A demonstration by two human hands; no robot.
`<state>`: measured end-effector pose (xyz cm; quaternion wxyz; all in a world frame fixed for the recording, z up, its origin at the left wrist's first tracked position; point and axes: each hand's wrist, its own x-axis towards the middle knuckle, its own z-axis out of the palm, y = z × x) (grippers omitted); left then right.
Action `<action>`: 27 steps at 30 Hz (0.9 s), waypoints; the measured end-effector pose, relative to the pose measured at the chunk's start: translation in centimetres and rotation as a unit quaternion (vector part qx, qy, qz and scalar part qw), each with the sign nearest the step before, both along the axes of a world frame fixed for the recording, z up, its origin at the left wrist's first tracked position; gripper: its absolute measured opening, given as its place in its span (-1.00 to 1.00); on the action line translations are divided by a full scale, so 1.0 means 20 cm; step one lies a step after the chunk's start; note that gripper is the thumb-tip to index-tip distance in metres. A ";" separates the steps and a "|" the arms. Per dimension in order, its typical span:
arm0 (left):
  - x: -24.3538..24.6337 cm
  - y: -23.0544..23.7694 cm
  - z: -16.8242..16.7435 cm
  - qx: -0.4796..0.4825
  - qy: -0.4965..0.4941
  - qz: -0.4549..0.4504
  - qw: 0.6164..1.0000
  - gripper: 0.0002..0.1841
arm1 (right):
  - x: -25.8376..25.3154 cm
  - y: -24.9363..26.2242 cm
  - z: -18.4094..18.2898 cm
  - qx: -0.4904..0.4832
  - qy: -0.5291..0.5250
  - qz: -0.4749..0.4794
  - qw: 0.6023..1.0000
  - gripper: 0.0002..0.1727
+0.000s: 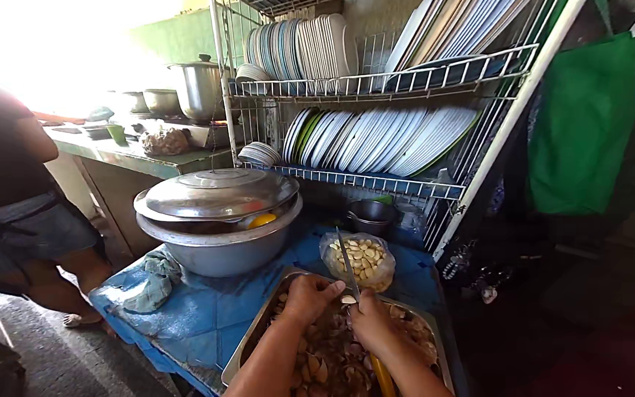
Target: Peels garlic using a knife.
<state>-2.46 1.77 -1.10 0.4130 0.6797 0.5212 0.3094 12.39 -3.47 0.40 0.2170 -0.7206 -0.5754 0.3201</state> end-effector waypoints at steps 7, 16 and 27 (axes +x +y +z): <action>0.01 -0.01 0.01 -0.019 0.009 -0.062 0.998 -0.64 | -0.03 -0.01 0.02 0.008 -0.038 0.027 0.999 -0.69; -0.01 -0.02 0.04 -0.083 -0.030 -0.099 0.991 -0.76 | -0.01 0.00 -0.01 0.003 0.009 0.029 1.000 -0.70; -0.03 -0.01 0.04 -0.141 -0.121 -0.129 0.974 -0.87 | 0.01 -0.01 0.01 0.014 0.111 0.030 0.993 -0.75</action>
